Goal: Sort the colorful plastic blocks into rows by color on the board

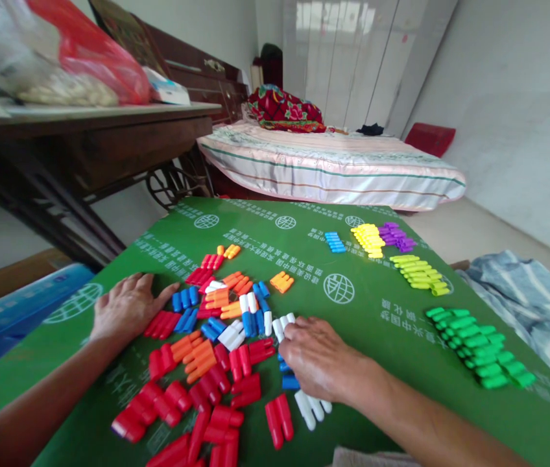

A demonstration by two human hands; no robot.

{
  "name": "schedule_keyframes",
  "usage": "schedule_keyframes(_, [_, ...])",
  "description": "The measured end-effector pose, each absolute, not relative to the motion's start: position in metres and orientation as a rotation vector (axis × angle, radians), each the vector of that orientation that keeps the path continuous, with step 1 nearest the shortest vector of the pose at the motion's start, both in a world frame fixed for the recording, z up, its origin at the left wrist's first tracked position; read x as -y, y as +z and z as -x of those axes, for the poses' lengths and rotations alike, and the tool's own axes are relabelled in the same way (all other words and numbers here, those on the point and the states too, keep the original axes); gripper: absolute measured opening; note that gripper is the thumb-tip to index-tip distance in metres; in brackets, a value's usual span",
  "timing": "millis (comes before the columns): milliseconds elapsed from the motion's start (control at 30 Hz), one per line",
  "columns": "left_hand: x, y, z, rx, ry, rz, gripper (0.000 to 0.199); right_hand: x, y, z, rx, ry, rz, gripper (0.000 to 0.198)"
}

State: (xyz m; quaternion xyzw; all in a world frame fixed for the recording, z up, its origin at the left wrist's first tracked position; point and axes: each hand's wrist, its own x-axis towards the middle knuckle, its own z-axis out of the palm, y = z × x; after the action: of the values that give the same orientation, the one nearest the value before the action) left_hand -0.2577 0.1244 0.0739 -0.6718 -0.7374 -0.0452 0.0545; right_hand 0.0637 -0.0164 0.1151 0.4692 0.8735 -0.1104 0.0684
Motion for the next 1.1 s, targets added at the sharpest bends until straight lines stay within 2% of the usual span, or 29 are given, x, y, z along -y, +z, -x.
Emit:
schedule_keyframes(133, [-0.127,0.072,0.260,2.250,-0.139,2.027,0.075,0.006,0.123,-0.082,-2.694,-0.294,-1.463,0.013])
schedule_keyframes(233, [-0.128,0.071,0.261,2.252,-0.133,2.031,0.076,-0.024,0.122,-0.122,-2.556,-0.083,-1.780,0.019])
schedule_keyframes(367, [-0.129,0.070,0.262,2.256,-0.127,2.024,0.078,-0.076,0.102,-0.178,-2.236,0.036,-2.094,0.026])
schedule_keyframes(633, [-0.129,0.070,0.263,2.250,-0.110,2.005,0.080,-0.119,0.077,-0.205,-2.196,0.069,-2.123,0.035])
schedule_keyframes(1100, [-0.127,0.070,0.262,2.232,-0.096,2.009,0.076,-0.126,0.070,-0.205,-2.127,0.132,-2.197,0.023])
